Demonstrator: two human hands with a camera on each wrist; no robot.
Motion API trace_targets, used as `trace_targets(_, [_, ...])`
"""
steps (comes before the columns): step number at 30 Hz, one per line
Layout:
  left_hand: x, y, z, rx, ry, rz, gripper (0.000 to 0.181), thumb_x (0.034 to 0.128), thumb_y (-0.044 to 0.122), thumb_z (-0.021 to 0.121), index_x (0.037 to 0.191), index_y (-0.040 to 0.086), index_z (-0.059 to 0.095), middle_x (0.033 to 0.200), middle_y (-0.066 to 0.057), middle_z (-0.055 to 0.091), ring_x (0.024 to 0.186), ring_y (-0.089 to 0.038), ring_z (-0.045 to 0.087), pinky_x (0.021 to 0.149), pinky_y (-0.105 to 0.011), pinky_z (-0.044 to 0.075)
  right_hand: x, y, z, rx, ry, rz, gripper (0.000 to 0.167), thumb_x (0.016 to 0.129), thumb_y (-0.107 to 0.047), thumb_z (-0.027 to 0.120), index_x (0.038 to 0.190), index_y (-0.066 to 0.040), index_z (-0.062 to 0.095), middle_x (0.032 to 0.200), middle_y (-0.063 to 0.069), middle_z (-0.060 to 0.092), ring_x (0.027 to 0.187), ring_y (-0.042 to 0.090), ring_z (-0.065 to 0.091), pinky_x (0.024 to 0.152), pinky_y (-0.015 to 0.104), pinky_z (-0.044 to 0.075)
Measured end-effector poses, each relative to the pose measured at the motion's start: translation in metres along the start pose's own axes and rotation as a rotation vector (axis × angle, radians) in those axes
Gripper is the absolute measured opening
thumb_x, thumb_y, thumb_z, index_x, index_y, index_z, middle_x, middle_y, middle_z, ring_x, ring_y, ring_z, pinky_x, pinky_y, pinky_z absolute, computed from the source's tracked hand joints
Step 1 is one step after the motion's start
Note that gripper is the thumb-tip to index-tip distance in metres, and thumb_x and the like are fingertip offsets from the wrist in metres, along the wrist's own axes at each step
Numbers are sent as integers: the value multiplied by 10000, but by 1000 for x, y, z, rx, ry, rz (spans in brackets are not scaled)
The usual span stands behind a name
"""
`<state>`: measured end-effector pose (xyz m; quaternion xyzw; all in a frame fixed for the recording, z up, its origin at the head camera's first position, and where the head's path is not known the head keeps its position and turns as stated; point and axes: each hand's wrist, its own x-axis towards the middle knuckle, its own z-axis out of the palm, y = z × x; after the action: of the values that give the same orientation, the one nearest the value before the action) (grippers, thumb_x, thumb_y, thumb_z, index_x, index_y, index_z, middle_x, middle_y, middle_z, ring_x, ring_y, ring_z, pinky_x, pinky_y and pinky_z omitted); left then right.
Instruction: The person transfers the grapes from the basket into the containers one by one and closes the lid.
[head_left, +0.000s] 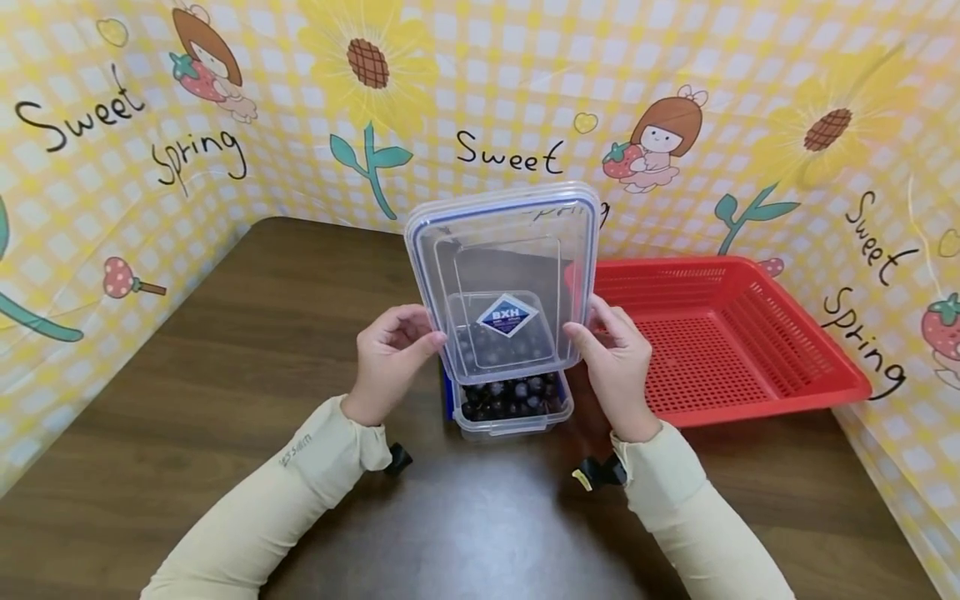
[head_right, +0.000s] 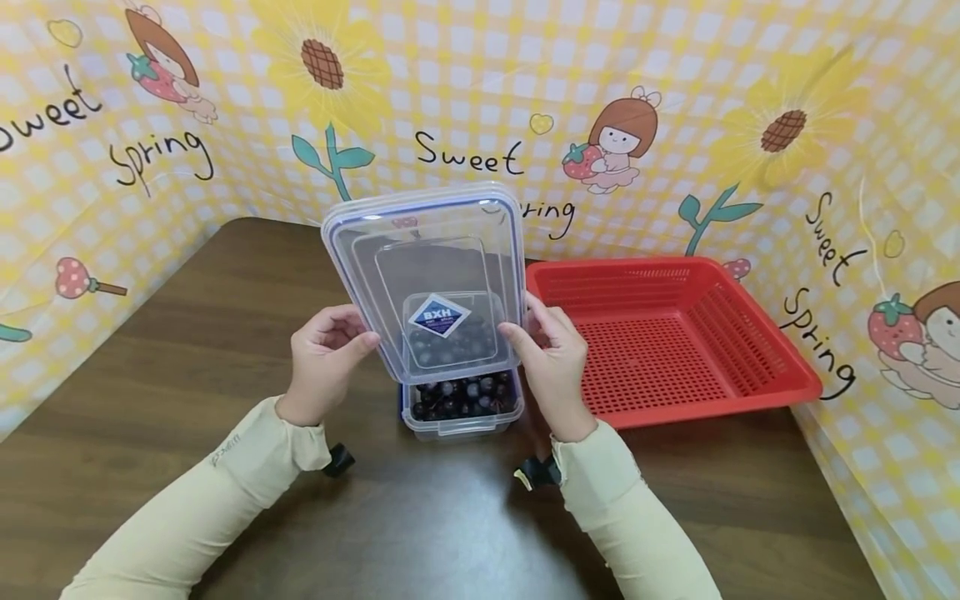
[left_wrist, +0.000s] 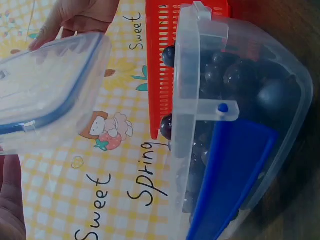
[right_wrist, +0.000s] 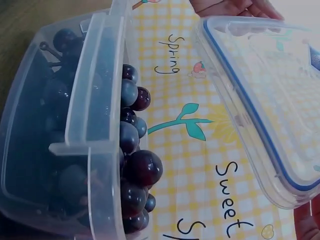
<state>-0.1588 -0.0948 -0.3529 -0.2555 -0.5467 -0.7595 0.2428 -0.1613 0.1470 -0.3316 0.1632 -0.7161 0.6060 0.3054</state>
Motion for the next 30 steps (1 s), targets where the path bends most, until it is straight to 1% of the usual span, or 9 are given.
trace_targets(4, [0,-1,-1,-29,7,-82,211,776,247,803,942,197,682,773,53,668,616,-56,591,562,-186,515,-1,3,3,-10,-1,59,398,816,-77,762,1184,28,653,784,-89,577,703,64,548,610,160,479])
trace_targets(7, [0,-3,-2,-48,9,-138,161,824,98,762,938,154,663,766,33,670,578,-69,590,535,-200,516,-1,5,6,-17,2,107,390,808,-59,765,1169,39,654,748,-83,579,674,63,536,580,156,471])
trace_targets(10, [2,-4,-2,-8,20,-209,165,847,-90,654,936,47,631,737,27,659,535,-69,586,505,-206,512,-2,7,8,-38,-5,161,373,822,-29,745,1172,52,648,738,-55,574,676,55,529,583,151,466])
trace_targets(13, [3,-5,-3,73,19,-312,124,852,-168,565,951,-92,564,706,27,634,501,-68,568,481,-210,500,-5,9,8,-63,-38,205,363,851,-7,704,1197,69,626,772,39,575,701,65,521,605,147,457])
trace_targets(16, [3,-6,-4,153,11,-425,123,882,-126,574,980,-169,515,681,9,606,485,-78,546,471,-219,490,-9,11,6,-113,-103,220,377,873,3,663,1232,89,590,847,154,582,757,113,542,649,138,461])
trace_targets(19, [3,-7,-7,235,-1,-537,159,900,-67,598,998,-167,523,661,-12,589,473,-86,536,470,-226,489,-13,14,5,-180,-178,234,424,883,1,642,1286,95,548,937,213,587,822,208,582,706,138,478])
trace_targets(22, [2,-8,-10,325,-42,-627,190,908,-12,620,1013,-147,538,648,-22,585,473,-90,540,479,-223,499,-17,17,4,-222,-232,267,469,888,3,633,1327,100,501,1027,237,596,899,303,618,793,229,526])
trace_targets(26, [1,-11,-13,438,-114,-674,212,909,43,642,1011,-125,564,628,-37,588,479,-99,545,482,-231,507,-22,21,3,-258,-279,305,501,896,-1,620,1358,99,455,1205,264,583,1004,352,620,851,419,516])
trace_targets(30, [0,-15,-15,521,-167,-690,232,893,78,671,997,-121,614,635,-106,616,472,-107,547,469,-250,508,-26,26,3,-278,-318,317,531,894,-6,609,1377,106,418,1354,268,498,1153,359,558,915,473,466])
